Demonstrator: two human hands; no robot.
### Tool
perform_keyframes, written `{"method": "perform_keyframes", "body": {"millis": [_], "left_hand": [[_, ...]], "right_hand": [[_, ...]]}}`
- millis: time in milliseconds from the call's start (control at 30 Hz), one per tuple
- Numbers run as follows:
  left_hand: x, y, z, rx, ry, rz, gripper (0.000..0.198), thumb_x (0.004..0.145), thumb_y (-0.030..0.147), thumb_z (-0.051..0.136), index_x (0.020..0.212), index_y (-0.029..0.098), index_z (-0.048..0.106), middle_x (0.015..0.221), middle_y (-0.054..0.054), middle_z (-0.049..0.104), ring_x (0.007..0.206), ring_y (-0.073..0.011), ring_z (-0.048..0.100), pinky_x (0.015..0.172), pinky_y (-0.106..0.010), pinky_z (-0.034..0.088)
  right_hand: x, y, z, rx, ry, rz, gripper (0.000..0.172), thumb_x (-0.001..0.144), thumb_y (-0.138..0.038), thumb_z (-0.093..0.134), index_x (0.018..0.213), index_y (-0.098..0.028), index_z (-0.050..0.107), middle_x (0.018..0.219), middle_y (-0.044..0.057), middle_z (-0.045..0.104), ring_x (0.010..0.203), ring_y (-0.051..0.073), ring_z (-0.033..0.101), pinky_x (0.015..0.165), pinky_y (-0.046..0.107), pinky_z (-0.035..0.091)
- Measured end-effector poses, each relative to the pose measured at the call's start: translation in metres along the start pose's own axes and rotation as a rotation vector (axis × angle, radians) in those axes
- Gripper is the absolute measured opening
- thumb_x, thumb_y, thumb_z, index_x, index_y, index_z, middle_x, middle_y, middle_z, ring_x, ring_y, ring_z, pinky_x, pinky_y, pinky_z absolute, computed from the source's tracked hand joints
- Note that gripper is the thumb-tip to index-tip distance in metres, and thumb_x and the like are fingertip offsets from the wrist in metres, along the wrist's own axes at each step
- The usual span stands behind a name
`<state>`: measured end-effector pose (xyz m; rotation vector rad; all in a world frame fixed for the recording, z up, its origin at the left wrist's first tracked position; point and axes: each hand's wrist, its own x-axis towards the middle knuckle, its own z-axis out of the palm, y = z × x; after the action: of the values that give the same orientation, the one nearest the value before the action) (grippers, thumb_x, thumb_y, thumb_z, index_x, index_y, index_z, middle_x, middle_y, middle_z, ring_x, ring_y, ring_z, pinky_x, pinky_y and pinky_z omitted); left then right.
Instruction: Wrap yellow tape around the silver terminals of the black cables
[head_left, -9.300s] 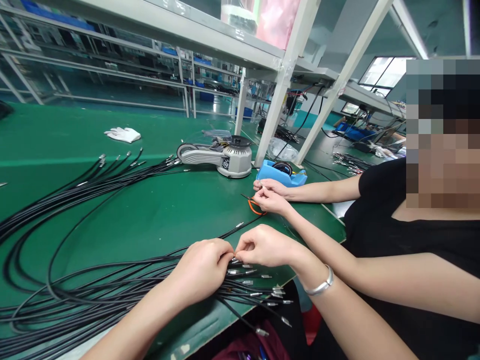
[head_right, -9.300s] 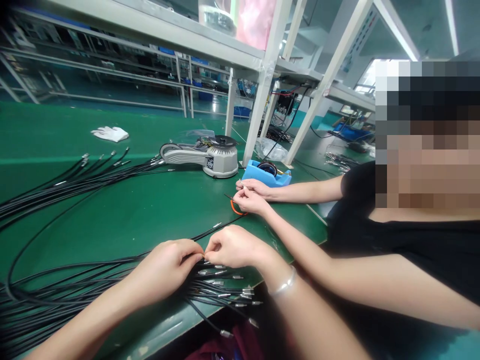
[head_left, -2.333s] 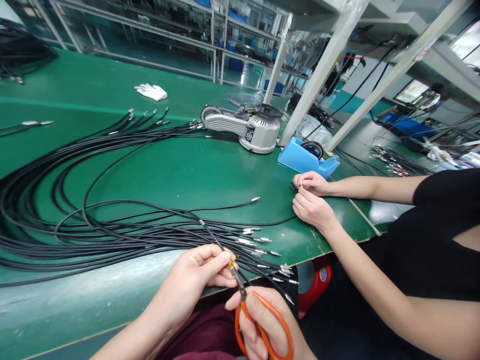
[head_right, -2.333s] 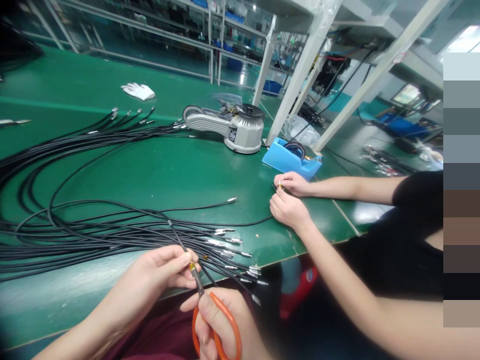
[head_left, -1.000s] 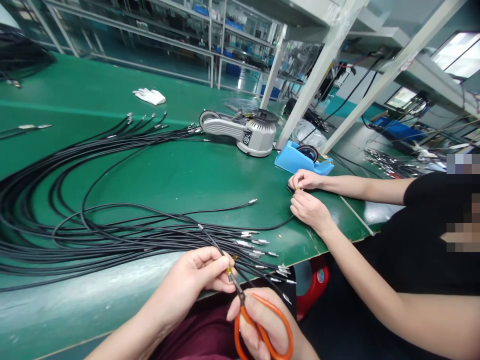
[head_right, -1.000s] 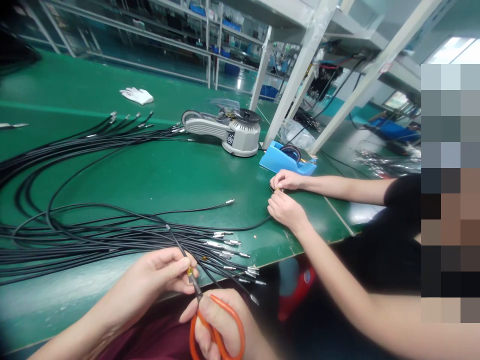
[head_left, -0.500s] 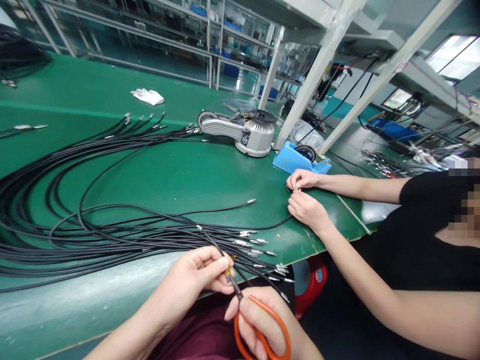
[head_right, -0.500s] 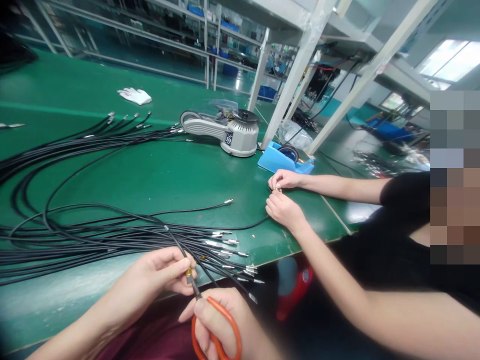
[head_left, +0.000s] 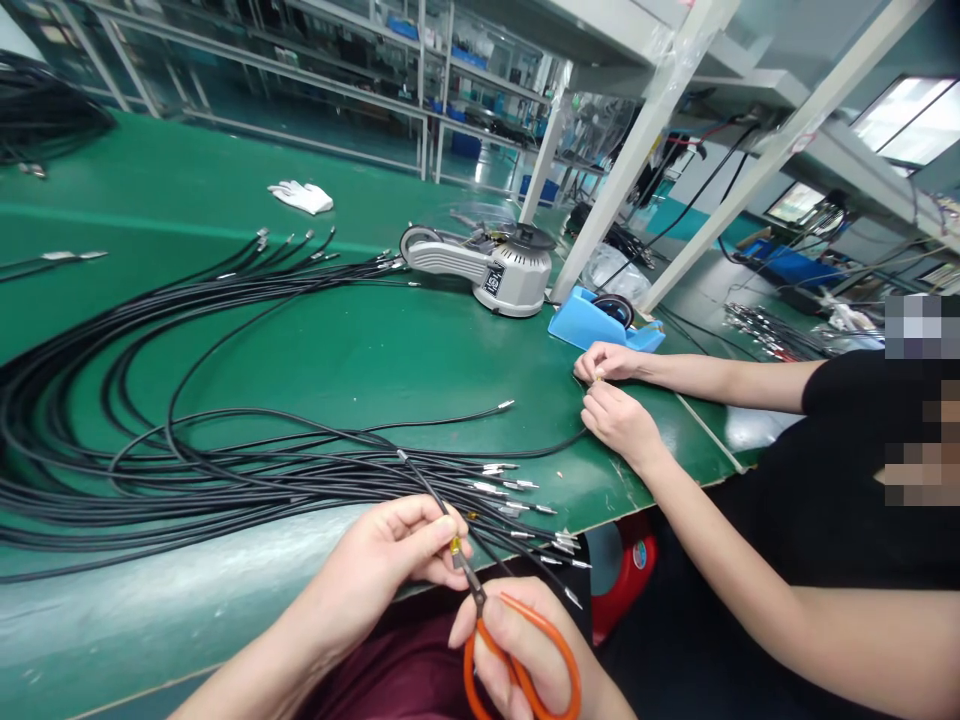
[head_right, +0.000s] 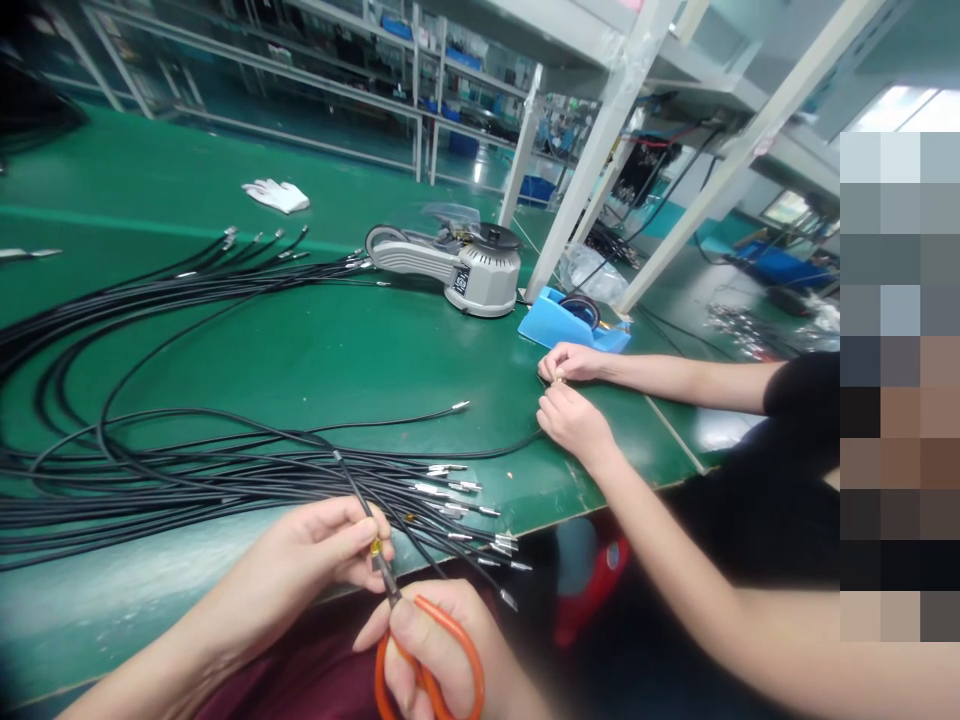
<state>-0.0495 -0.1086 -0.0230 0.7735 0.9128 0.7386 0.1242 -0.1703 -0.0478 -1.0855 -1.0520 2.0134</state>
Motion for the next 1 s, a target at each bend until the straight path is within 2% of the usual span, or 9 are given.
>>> {"method": "perform_keyframes", "body": {"millis": [167,333,433,533,633,700,767,900,1000], "left_hand": [[0.0,-0.001,0.002,0.039,0.067,-0.002,0.022,0.076,0.033,0.071,0.067,0.015,0.062,0.072,-0.001,0.068,0.064,-0.0127,0.066,0.066,-0.023,0.056],[0.001,0.002,0.009,0.053,0.152,0.01,0.021,0.073,0.033,0.073,0.067,0.015,0.064,0.068,0.001,0.067,0.064,-0.0122,0.066,0.067,-0.02,0.056],[0.001,0.002,0.013,0.029,0.186,0.009,0.022,0.07,0.034,0.075,0.065,0.015,0.066,0.069,0.001,0.068,0.063,-0.012,0.066,0.067,-0.02,0.056],[0.0,-0.001,0.012,-0.017,0.201,0.026,0.024,0.069,0.036,0.076,0.064,0.015,0.067,0.071,0.0,0.069,0.068,-0.0139,0.067,0.07,-0.022,0.056],[-0.002,-0.005,0.007,-0.091,0.206,0.087,0.021,0.07,0.035,0.076,0.071,0.015,0.07,0.077,-0.002,0.07,0.072,-0.0145,0.067,0.073,-0.022,0.055],[-0.002,-0.005,0.005,-0.145,0.197,0.117,0.022,0.07,0.034,0.076,0.079,0.015,0.072,0.077,-0.003,0.071,0.07,-0.0141,0.068,0.071,-0.021,0.055],[-0.001,-0.002,0.004,-0.198,0.193,0.122,0.025,0.069,0.033,0.077,0.085,0.015,0.072,0.074,-0.003,0.071,0.066,-0.0143,0.068,0.068,-0.023,0.056],[0.005,0.009,0.01,-0.288,0.216,0.15,0.025,0.064,0.03,0.081,0.08,0.013,0.072,0.072,-0.003,0.07,0.068,-0.0159,0.068,0.071,-0.027,0.058],[0.013,0.019,0.016,-0.337,0.254,0.204,0.024,0.063,0.029,0.082,0.077,0.013,0.072,0.075,-0.003,0.07,0.071,-0.0156,0.068,0.073,-0.027,0.058]], "right_hand": [[-0.004,-0.014,0.001,-0.317,0.074,0.031,0.046,0.088,-0.055,0.046,0.092,-0.013,0.064,0.051,-0.005,0.048,0.033,0.005,0.038,0.033,0.016,0.028],[-0.008,-0.03,0.003,-0.961,0.218,-0.274,0.023,0.092,-0.031,0.046,0.086,-0.019,0.064,0.074,0.005,0.064,0.064,0.017,0.059,0.061,0.027,0.043],[-0.009,-0.032,0.002,-1.208,0.254,-0.369,0.021,0.092,-0.027,0.044,0.097,-0.02,0.063,0.082,0.01,0.067,0.069,0.022,0.061,0.062,0.03,0.042],[-0.015,-0.041,-0.003,-1.286,0.271,-0.39,0.021,0.092,-0.031,0.047,0.099,-0.022,0.064,0.078,0.008,0.067,0.066,0.021,0.061,0.06,0.03,0.043],[-0.012,-0.064,-0.016,-1.203,0.432,-0.34,0.029,0.085,-0.035,0.058,0.112,-0.024,0.06,0.081,0.005,0.067,0.067,0.019,0.062,0.063,0.029,0.047],[0.006,-0.083,-0.03,-1.215,0.589,-0.293,0.042,0.081,-0.032,0.061,0.121,-0.023,0.054,0.085,0.004,0.068,0.073,0.02,0.063,0.067,0.03,0.048],[0.037,-0.104,-0.046,-1.298,0.654,-0.312,0.037,0.08,-0.025,0.058,0.117,-0.021,0.058,0.09,0.005,0.069,0.082,0.022,0.064,0.073,0.032,0.048],[0.105,-0.136,-0.071,-1.323,0.654,-0.393,0.028,0.078,-0.012,0.057,0.102,-0.018,0.07,0.098,0.011,0.069,0.094,0.024,0.063,0.085,0.034,0.045],[0.117,-0.143,-0.066,-1.279,0.66,-0.458,0.024,0.079,-0.009,0.056,0.095,-0.016,0.072,0.104,0.012,0.069,0.101,0.024,0.061,0.09,0.034,0.044]]}}
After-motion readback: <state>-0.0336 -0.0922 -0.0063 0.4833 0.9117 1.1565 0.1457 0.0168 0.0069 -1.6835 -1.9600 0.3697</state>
